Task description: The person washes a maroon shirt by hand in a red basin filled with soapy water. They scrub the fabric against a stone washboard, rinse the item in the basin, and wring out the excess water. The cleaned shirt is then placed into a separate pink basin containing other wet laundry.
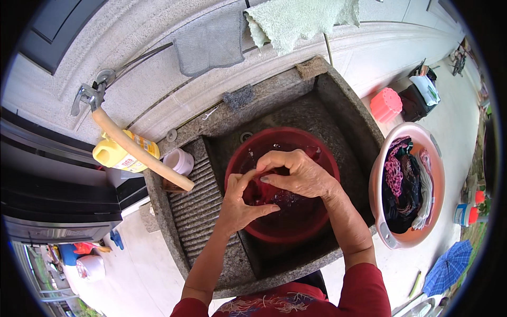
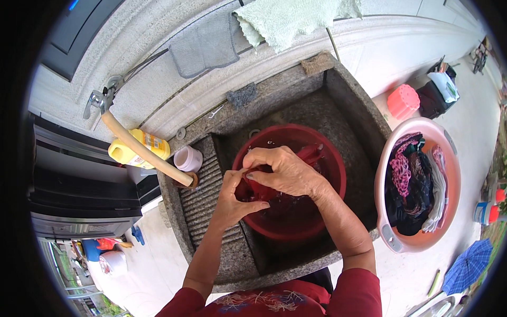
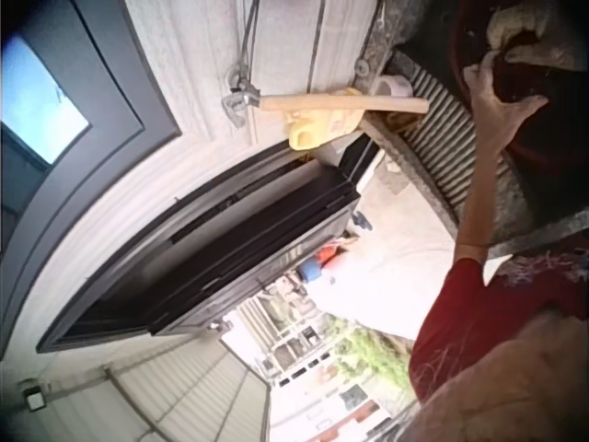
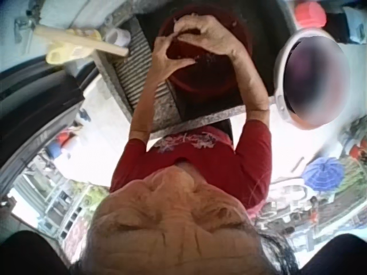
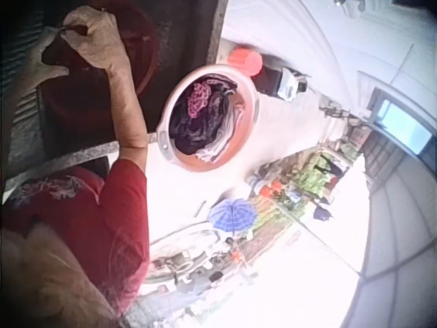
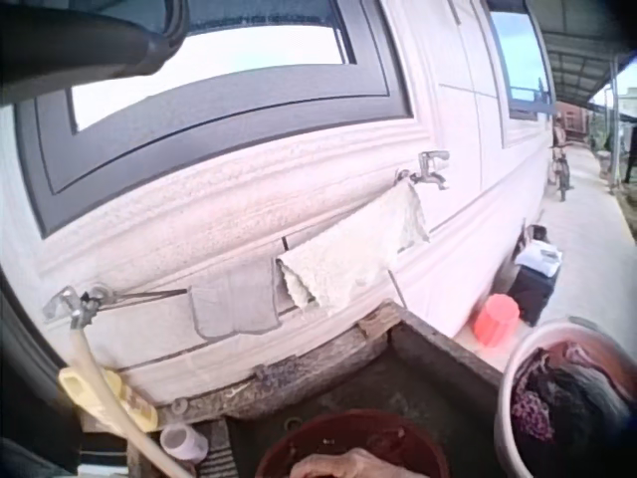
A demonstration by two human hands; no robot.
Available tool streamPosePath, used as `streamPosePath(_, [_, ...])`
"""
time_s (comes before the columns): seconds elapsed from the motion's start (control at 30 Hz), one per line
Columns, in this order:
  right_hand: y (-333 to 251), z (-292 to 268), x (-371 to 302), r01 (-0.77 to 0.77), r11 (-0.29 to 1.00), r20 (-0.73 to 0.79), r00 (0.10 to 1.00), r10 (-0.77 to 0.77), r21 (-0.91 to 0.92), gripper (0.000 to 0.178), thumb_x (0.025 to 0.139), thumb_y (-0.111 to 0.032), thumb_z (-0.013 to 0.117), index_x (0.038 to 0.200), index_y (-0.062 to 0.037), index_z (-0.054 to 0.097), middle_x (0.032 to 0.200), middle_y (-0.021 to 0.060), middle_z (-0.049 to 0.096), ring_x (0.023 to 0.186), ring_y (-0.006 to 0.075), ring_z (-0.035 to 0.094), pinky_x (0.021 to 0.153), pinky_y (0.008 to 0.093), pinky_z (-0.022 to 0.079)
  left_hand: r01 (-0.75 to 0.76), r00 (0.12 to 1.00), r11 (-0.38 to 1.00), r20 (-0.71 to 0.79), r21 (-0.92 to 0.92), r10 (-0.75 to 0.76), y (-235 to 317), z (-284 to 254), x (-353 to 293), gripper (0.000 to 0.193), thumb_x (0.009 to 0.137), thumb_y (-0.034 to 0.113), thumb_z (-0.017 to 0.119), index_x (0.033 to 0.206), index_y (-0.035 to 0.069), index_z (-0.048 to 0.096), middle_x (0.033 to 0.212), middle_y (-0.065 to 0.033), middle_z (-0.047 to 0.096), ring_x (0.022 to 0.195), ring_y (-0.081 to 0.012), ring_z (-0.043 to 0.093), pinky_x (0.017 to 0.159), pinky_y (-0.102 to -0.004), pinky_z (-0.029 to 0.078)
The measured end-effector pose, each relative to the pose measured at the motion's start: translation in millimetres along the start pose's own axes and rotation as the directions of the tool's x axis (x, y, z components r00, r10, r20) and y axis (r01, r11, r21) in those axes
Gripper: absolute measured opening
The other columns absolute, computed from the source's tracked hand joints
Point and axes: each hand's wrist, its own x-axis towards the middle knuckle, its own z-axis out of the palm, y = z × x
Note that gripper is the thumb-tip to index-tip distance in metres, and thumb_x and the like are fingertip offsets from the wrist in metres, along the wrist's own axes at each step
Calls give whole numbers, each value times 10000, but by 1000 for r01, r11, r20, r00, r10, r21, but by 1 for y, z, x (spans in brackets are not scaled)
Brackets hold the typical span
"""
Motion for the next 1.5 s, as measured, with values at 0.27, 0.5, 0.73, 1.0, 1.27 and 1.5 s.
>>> streamPosePath(0.27, [110, 19, -49, -145, 861, 122, 965, 232, -488, 348, 712, -207, 693, 1042, -116, 628, 980, 111, 640, 978, 311, 579, 828, 402, 463, 123, 991, 934, -13, -335, -136, -22, 22, -32, 155, 871, 140, 622, 870, -14, 630, 795, 3, 530, 667, -58, 469, 587, -221, 408])
streamPosePath(0.5, [190, 43, -117, -320, 929, 186, 917, 352, -184, 151, 745, -167, 621, 890, -125, 619, 1058, 45, 612, 1063, 235, 516, 933, 395, 406, 314, 927, 636, 82, -705, -367, 1, 20, -102, 157, 890, 114, 574, 895, -19, 658, 725, 61, 538, 665, -9, 446, 601, -186, 373])
streamPosePath(0.73, [135, -6, -85, -138, 771, -318, 855, 410, 621, 130, 776, -7, 534, 826, -125, 519, 810, -30, 556, 692, 52, 466, 564, 189, 346, 202, 888, 533, -76, -822, -453, -10, 7, -94, 228, 927, 125, 543, 1101, -4, 615, 1028, -33, 631, 910, -70, 574, 830, -216, 451])
streamPosePath(1.0, [230, -8, -30, -394, 917, -817, 547, 180, -61, 171, 833, -109, 626, 979, -38, 570, 920, 111, 560, 824, 237, 576, 751, 346, 472, 420, 705, 533, -105, -735, -701, -109, 74, 10, 585, 884, 350, 605, 1277, -56, 457, 1256, -102, 537, 1144, -180, 493, 985, -306, 371])
streamPosePath(1.27, [301, 65, -20, -357, 499, -432, 901, -38, -790, 226, 838, -152, 563, 1037, -51, 598, 1062, 157, 559, 960, 353, 546, 764, 454, 490, 617, 780, 760, -25, 204, -626, -205, 136, 12, 491, 869, 358, 564, 1153, -41, 529, 980, -304, 601, 983, -423, 586, 833, -465, 453])
streamPosePath(1.5, [278, 54, -1, -246, 942, -626, 703, 336, 229, 188, 878, -57, 505, 1045, 10, 558, 904, 63, 598, 849, 130, 521, 776, 270, 437, 207, 701, -41, 178, -977, -691, -193, 107, 14, 668, 843, 473, 611, 1334, 72, 405, 1252, -71, 527, 1070, -267, 571, 882, -409, 486])
